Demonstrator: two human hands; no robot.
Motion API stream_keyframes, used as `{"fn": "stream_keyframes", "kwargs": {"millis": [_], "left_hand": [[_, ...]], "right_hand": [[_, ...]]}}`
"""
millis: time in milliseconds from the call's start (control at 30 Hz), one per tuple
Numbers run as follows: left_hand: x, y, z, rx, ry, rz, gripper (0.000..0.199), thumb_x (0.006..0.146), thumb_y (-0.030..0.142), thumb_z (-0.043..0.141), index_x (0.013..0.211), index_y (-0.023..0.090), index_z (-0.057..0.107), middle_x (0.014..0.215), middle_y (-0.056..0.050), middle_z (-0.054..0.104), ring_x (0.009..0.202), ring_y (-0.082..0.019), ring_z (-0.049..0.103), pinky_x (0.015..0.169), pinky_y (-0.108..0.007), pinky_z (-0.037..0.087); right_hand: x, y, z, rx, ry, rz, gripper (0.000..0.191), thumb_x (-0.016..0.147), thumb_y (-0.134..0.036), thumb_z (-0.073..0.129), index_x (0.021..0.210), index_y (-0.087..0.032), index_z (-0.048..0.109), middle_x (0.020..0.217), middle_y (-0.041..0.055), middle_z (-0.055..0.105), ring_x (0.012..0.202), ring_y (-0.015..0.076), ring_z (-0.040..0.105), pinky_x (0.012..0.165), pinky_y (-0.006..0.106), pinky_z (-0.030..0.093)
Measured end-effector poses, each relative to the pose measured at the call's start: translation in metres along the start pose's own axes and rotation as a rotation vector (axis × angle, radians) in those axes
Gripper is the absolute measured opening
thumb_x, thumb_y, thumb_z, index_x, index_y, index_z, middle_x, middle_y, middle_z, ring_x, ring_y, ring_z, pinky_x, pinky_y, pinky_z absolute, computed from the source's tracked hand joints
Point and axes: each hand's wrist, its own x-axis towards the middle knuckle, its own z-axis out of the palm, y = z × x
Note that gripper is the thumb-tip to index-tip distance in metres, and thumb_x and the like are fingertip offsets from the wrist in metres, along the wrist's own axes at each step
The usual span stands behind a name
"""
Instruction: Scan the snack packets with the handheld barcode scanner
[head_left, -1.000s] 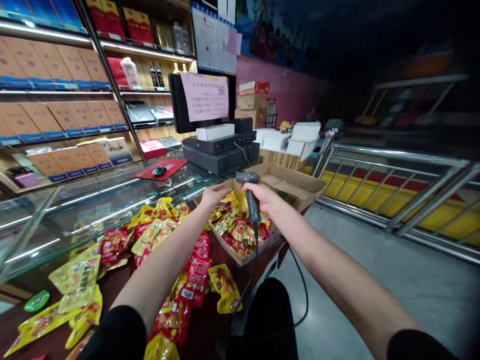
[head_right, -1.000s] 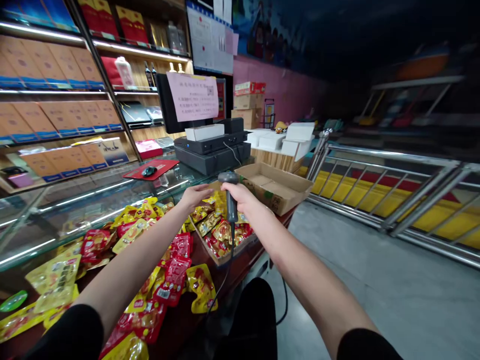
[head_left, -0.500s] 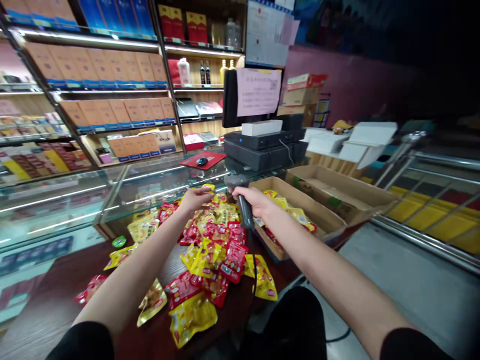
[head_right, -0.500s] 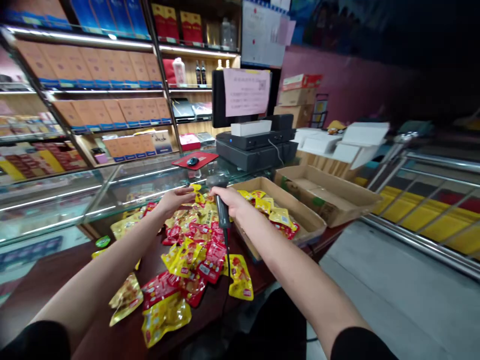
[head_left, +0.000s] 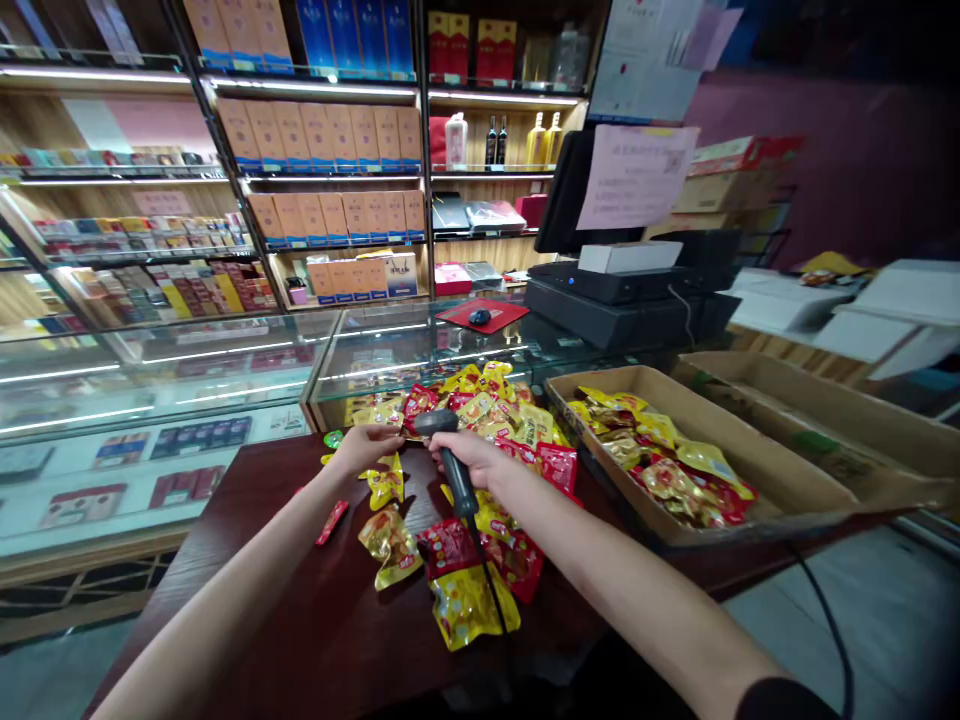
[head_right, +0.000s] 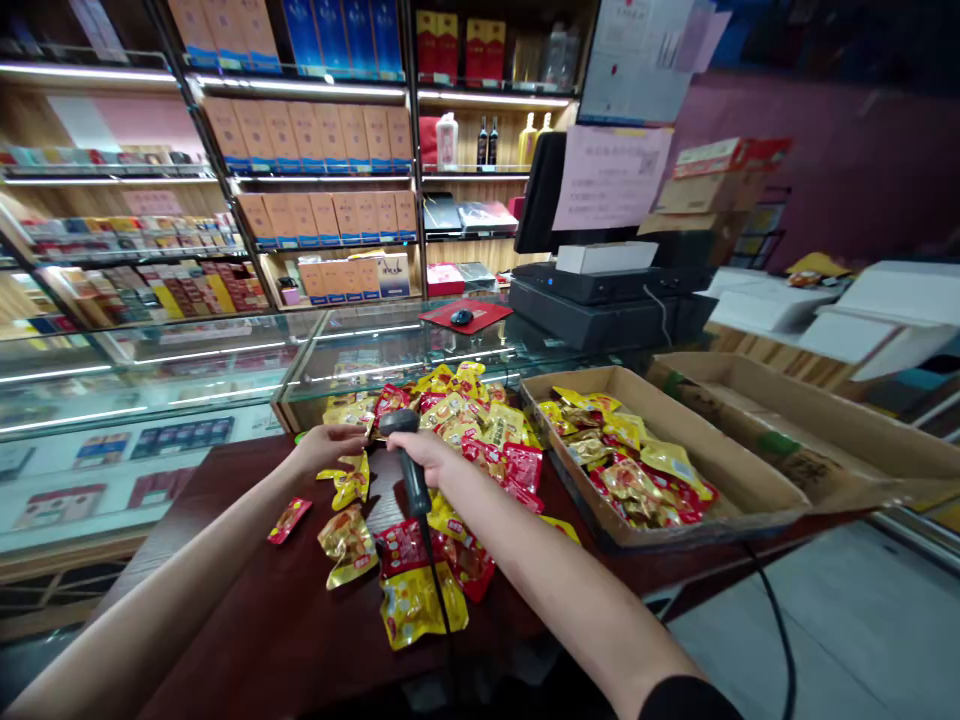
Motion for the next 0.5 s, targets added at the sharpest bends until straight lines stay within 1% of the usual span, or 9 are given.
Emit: {"fn": "stream_keyframes", "kwargs": {"millis": [67,167,233,300,400,500], "left_hand": [[-0.003,-0.017,-0.008,0.114,0.057,-0.005,0.053,0.054,0.046,0.079,0.096,0.015,0.069,0.081,-0.007,0.069,0.074,-0.021,0.065,0.052,-0.025,0.050],[-0.006,-0.034,-0.015,0.353,0.109,-0.008,0.041,0.056,0.045,0.078,0.085,0.018,0.068,0.074,-0.004,0.068,0.053,-0.016,0.061,0.046,-0.022,0.043],[-0.007,-0.039,-0.016,0.500,0.086,-0.018,0.037,0.057,0.046,0.077,0.080,0.019,0.066,0.067,-0.002,0.068,0.042,-0.014,0.056,0.045,-0.022,0.040],[-0.009,-0.040,-0.013,0.582,0.048,-0.011,0.036,0.058,0.049,0.075,0.078,0.020,0.065,0.064,-0.002,0.067,0.037,-0.014,0.054,0.046,-0.023,0.040],[-0.010,-0.036,-0.006,0.584,0.010,0.005,0.040,0.056,0.051,0.076,0.077,0.020,0.065,0.068,-0.002,0.068,0.038,-0.015,0.056,0.047,-0.024,0.040],[-0.012,-0.032,0.005,0.449,-0.040,-0.020,0.045,0.052,0.051,0.078,0.079,0.019,0.064,0.071,-0.003,0.067,0.045,-0.016,0.058,0.045,-0.023,0.040]], "right_hand": [[0.008,0.012,0.012,-0.003,-0.008,0.035,0.005,0.065,-0.010,0.059,0.063,-0.014,0.056,0.047,-0.0027,0.052,0.042,0.0083,0.045,0.043,0.019,0.040],[0.018,0.026,0.025,0.000,-0.016,0.091,0.005,0.066,-0.010,0.058,0.064,-0.014,0.057,0.048,-0.0020,0.053,0.042,0.0091,0.047,0.045,0.020,0.043],[0.023,0.032,0.031,0.009,-0.020,0.121,0.005,0.068,-0.009,0.057,0.065,-0.014,0.057,0.050,-0.0014,0.053,0.044,0.0099,0.049,0.048,0.021,0.046],[0.026,0.035,0.034,0.026,-0.026,0.140,0.006,0.069,-0.010,0.056,0.065,-0.014,0.056,0.051,-0.0012,0.054,0.047,0.0106,0.051,0.051,0.023,0.049],[0.024,0.035,0.033,0.063,-0.034,0.144,0.008,0.072,-0.010,0.054,0.065,-0.015,0.054,0.053,-0.0015,0.054,0.049,0.0107,0.053,0.057,0.026,0.053],[0.016,0.029,0.026,0.099,-0.048,0.136,0.009,0.073,-0.010,0.053,0.065,-0.014,0.053,0.055,-0.0016,0.054,0.050,0.0098,0.053,0.060,0.027,0.054]]}}
